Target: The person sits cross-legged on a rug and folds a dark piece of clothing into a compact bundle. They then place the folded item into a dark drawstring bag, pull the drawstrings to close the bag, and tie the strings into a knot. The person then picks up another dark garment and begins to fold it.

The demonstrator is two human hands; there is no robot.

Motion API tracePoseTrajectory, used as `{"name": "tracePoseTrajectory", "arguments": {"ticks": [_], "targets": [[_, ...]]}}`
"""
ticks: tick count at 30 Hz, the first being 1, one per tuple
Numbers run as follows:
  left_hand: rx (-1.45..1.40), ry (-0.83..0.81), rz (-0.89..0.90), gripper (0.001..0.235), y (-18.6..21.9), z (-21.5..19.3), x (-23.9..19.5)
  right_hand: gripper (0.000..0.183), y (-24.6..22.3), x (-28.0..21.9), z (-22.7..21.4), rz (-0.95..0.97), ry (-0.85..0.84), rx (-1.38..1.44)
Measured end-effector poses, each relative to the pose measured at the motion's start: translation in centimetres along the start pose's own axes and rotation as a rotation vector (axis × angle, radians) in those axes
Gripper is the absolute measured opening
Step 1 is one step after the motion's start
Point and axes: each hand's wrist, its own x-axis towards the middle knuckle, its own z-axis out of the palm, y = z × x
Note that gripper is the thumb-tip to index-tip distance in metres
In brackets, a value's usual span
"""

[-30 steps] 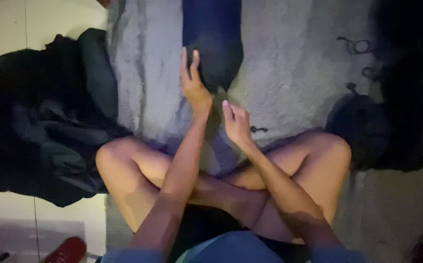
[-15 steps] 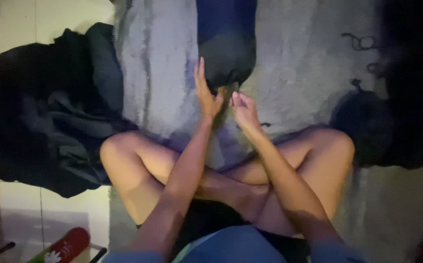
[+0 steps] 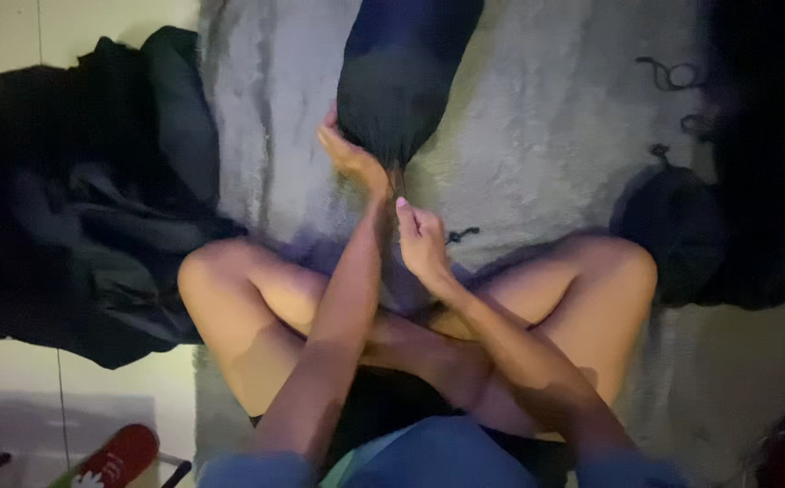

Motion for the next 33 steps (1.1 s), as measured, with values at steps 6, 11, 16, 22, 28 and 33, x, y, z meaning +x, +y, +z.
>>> {"name": "tracePoseTrajectory", "arguments": {"ticks": [6, 11, 16, 22, 28, 33], "targets": [[0.170, -0.379, 0.127, 0.090, 6.5, -4.4, 0.4, 0.049, 0.4, 1.8, -4.3, 0.076, -0.167, -0.090], [0.074, -0.507, 0.192, 0.098, 11.0, -6.0, 0.3, 0.040, 1.1, 4.6, -4.8, 0.163, -0.272, 0.151], [-0.003, -0.608, 0.203, 0.099, 10.1, -5.6, -0.7, 0.066, -1.0, 5.7, -3.4, 0.143, -0.131, 0.172], [0.112, -0.486, 0.331, 0.106, 7.1, -3.8, -2.1, 0.043, -1.9, 6.4, -3.3, 0.209, -0.079, 0.423], [0.182, -0.341, 0.581, 0.074, 10.9, -6.1, -2.4, 0.042, 7.0, 10.1, -1.6, 0.460, -0.054, 0.624], [-0.057, -0.615, 0.469, 0.080, 13.8, -7.2, -0.4, 0.025, 11.4, 13.6, -3.3, 0.403, 0.011, 0.430]]}}
